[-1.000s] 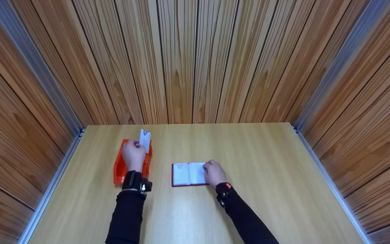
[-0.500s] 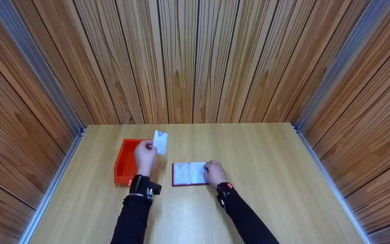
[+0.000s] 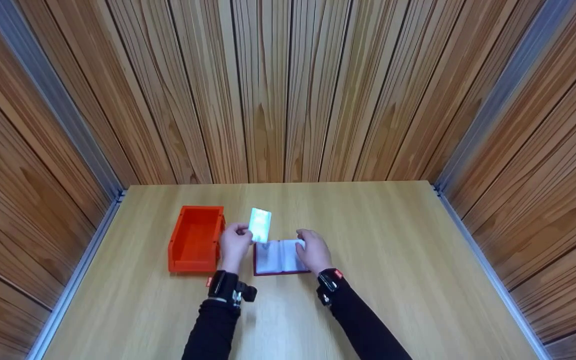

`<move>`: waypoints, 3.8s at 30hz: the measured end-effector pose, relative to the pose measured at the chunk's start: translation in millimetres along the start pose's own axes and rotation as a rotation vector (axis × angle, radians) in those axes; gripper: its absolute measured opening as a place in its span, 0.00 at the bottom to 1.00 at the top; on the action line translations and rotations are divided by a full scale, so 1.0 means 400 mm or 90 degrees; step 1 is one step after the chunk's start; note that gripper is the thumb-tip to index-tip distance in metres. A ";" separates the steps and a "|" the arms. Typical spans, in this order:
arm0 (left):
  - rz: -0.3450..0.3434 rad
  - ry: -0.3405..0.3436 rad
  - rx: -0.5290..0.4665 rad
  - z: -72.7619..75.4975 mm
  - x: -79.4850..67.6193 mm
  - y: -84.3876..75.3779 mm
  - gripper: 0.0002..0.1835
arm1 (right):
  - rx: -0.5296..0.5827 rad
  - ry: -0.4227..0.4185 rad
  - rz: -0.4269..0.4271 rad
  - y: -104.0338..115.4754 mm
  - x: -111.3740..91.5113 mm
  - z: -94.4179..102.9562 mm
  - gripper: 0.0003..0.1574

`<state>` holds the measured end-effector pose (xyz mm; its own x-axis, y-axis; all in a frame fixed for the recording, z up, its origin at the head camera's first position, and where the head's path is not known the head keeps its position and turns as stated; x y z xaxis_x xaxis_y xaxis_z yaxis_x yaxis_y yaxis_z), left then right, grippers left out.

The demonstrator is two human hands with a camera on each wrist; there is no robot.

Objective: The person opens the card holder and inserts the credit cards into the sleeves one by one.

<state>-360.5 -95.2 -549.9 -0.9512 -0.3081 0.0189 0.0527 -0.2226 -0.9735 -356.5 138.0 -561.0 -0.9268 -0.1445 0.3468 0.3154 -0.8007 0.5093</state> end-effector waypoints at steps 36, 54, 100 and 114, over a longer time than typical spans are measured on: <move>0.032 0.083 -0.052 -0.149 -0.093 0.076 0.10 | 0.351 0.028 -0.191 -0.016 -0.001 -0.046 0.16; -0.047 0.014 0.137 -0.083 -0.064 0.099 0.11 | 0.182 0.006 -0.152 -0.033 -0.001 -0.041 0.13; -0.048 0.019 0.252 -0.086 -0.057 0.142 0.12 | 0.083 0.099 -0.209 -0.051 -0.005 -0.082 0.13; -0.036 0.025 0.247 -0.087 -0.050 0.153 0.12 | 0.072 0.109 -0.197 -0.032 -0.001 -0.092 0.11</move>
<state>-348.8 -70.6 -617.9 -0.9663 -0.2518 0.0540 0.1040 -0.5734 -0.8126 -367.6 127.1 -596.6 -0.9995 -0.0085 0.0301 0.0262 -0.7537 0.6567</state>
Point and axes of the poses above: each hand's wrist, its own x-axis towards the middle knuckle, its own z-axis out of the back of the hand, y = z × x, the point moved 10 cm from there along x, towards the middle knuckle, and after that the axes turned 3 degrees about -x, right-handed, at the moved point
